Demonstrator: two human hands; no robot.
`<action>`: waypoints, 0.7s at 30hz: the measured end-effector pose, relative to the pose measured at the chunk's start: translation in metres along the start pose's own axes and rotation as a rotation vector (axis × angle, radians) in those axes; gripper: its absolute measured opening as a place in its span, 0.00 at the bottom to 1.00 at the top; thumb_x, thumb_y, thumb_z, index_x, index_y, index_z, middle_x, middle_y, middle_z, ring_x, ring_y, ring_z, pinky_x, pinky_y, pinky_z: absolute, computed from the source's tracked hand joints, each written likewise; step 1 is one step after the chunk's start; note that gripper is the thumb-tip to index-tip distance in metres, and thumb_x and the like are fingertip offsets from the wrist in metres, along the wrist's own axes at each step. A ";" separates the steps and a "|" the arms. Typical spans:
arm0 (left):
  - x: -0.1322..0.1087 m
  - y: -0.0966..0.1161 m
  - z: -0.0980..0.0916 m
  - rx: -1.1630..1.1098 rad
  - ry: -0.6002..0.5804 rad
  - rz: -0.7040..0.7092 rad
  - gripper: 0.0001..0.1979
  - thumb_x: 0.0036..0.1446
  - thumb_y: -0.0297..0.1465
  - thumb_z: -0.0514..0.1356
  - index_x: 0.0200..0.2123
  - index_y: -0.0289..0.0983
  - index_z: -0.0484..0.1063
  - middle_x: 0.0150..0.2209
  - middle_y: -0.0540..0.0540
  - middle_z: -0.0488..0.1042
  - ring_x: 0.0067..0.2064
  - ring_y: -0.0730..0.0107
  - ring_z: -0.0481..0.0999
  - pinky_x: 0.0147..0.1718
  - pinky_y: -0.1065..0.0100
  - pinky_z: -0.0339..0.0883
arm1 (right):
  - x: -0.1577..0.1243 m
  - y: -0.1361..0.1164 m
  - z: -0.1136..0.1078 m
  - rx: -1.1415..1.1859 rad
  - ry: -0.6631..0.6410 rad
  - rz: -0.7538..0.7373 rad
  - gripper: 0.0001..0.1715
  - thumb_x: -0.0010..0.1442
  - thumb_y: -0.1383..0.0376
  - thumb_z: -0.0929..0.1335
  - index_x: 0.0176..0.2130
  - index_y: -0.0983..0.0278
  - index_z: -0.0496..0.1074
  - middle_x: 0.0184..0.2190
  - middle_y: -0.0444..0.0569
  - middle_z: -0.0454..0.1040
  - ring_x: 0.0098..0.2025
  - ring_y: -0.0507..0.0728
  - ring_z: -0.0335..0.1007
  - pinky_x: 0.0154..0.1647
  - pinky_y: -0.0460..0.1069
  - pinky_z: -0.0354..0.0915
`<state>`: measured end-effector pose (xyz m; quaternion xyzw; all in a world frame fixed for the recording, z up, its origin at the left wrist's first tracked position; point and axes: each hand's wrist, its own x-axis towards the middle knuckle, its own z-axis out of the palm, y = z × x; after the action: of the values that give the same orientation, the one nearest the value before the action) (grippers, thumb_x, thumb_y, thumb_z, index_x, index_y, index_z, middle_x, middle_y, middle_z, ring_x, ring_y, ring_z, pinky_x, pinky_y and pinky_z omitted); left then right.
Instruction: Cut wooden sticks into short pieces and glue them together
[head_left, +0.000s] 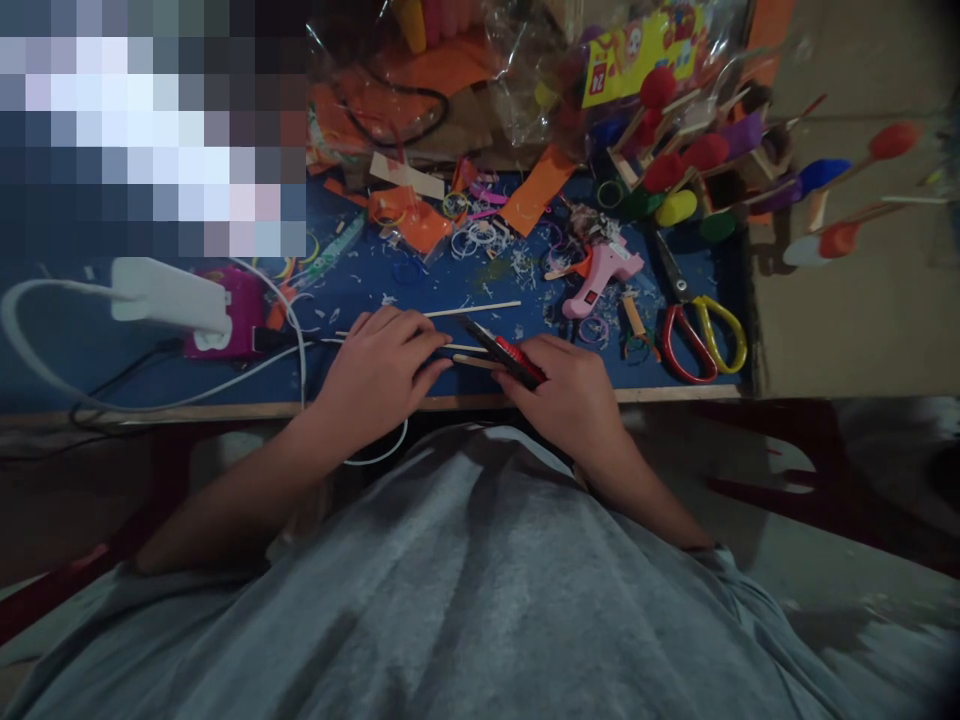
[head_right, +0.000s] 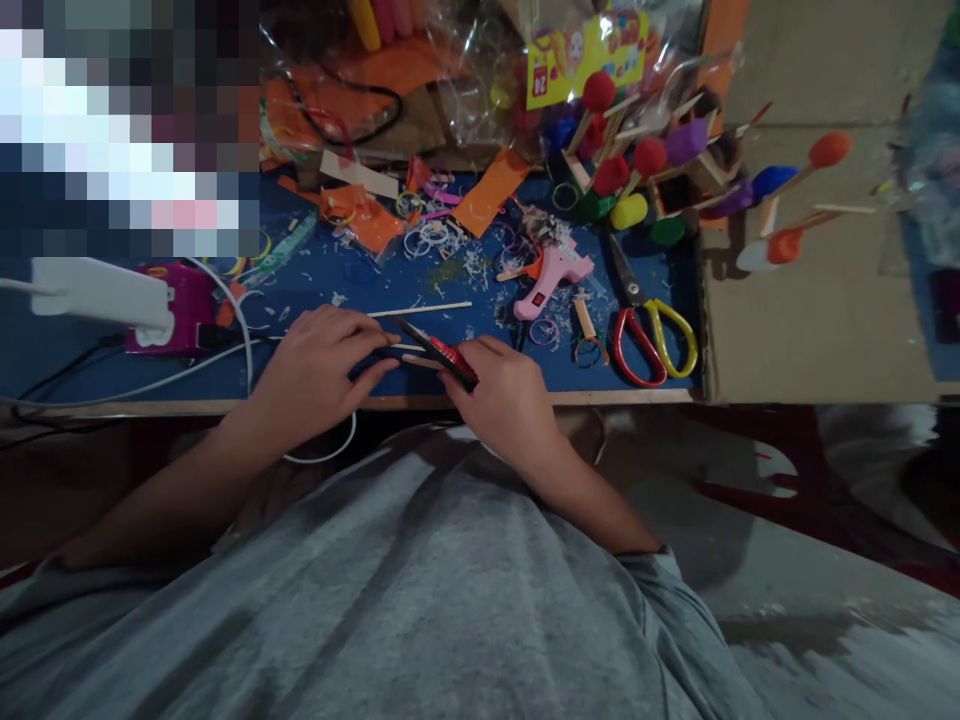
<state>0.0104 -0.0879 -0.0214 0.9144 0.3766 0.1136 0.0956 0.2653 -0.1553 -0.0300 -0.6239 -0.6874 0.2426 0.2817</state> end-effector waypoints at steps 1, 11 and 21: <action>0.002 0.002 0.002 -0.016 -0.002 0.024 0.14 0.78 0.36 0.63 0.56 0.37 0.85 0.52 0.38 0.84 0.54 0.44 0.81 0.53 0.44 0.74 | 0.000 0.000 0.000 -0.005 0.012 -0.001 0.13 0.65 0.67 0.76 0.33 0.58 0.69 0.34 0.47 0.76 0.37 0.59 0.73 0.38 0.52 0.62; 0.014 0.013 0.015 -0.073 0.000 0.085 0.09 0.78 0.31 0.62 0.48 0.37 0.85 0.48 0.40 0.84 0.51 0.49 0.79 0.51 0.50 0.74 | 0.000 0.007 -0.006 0.017 0.052 0.021 0.14 0.61 0.70 0.79 0.33 0.59 0.72 0.36 0.46 0.76 0.38 0.59 0.73 0.40 0.52 0.67; 0.011 0.021 0.020 -0.098 -0.040 0.025 0.10 0.79 0.29 0.58 0.48 0.37 0.80 0.49 0.37 0.84 0.55 0.46 0.79 0.56 0.48 0.74 | 0.001 0.003 0.003 0.057 -0.003 0.000 0.18 0.65 0.69 0.75 0.29 0.59 0.66 0.31 0.43 0.70 0.32 0.55 0.65 0.35 0.52 0.57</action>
<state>0.0372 -0.0968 -0.0336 0.9154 0.3569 0.1148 0.1464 0.2655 -0.1543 -0.0339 -0.6152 -0.6808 0.2630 0.2981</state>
